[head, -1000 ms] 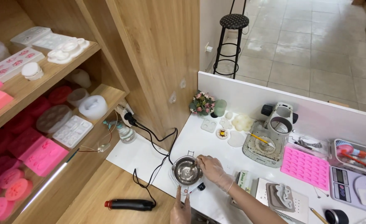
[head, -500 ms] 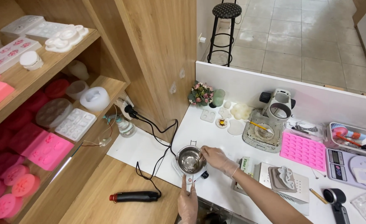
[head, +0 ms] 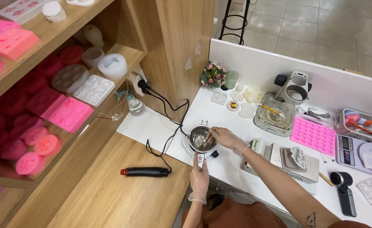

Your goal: Melting wax in a small pot on a hot plate and using a heat gun to prepare a candle mold.

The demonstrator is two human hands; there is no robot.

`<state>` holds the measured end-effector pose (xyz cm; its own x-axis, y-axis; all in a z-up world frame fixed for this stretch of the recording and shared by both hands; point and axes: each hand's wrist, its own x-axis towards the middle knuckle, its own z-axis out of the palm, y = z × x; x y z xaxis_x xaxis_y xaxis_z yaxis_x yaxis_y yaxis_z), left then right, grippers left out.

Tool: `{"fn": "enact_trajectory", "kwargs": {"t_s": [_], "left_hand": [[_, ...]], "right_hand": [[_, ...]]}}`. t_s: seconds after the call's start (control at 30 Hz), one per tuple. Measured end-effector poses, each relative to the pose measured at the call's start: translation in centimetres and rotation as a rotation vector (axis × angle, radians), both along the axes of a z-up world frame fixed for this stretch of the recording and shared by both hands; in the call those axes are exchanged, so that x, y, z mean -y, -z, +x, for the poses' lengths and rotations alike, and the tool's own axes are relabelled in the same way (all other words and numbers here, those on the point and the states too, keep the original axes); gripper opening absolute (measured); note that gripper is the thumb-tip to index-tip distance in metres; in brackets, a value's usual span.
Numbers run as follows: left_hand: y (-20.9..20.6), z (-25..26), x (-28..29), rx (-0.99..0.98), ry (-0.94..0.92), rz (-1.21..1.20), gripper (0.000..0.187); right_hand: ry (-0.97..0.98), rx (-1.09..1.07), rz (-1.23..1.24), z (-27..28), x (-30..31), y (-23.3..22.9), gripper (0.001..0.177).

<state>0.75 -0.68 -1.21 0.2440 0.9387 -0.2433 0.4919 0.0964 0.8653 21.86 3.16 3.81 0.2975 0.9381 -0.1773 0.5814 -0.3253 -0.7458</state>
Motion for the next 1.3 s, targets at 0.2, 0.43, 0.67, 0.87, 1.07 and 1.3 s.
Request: {"fn": "enact_trajectory", "kwargs": {"t_s": [0.2, 0.43, 0.67, 0.87, 1.07, 1.3], "left_hand": [[2.3, -0.6, -0.9, 0.012, 0.008, 0.031, 0.058], [0.6, -1.9, -2.1, -0.009, 0.085, -0.067, 0.063], [0.0, -2.0, -2.4, -0.089, 0.113, -0.116, 0.063], [-0.3, -2.3, -2.7, -0.145, 0.140, -0.095, 0.063], [1.7, -2.2, -2.9, -0.015, 0.134, -0.038, 0.063], [1.4, -2.5, -3.1, -0.018, 0.175, -0.060, 0.063]], "right_hand": [[0.015, 0.077, 0.013, -0.8, -0.2, 0.4, 0.038], [0.057, 0.070, -0.006, -1.9, 0.6, -1.2, 0.040], [-0.013, -0.040, -0.012, -0.3, 0.0, 0.6, 0.038], [0.004, -0.180, -0.042, 1.0, -0.6, 1.3, 0.041], [0.137, 0.109, 0.004, 1.5, -0.1, 2.6, 0.042], [0.488, 0.324, 0.524, 2.1, 1.6, -3.7, 0.065]]}}
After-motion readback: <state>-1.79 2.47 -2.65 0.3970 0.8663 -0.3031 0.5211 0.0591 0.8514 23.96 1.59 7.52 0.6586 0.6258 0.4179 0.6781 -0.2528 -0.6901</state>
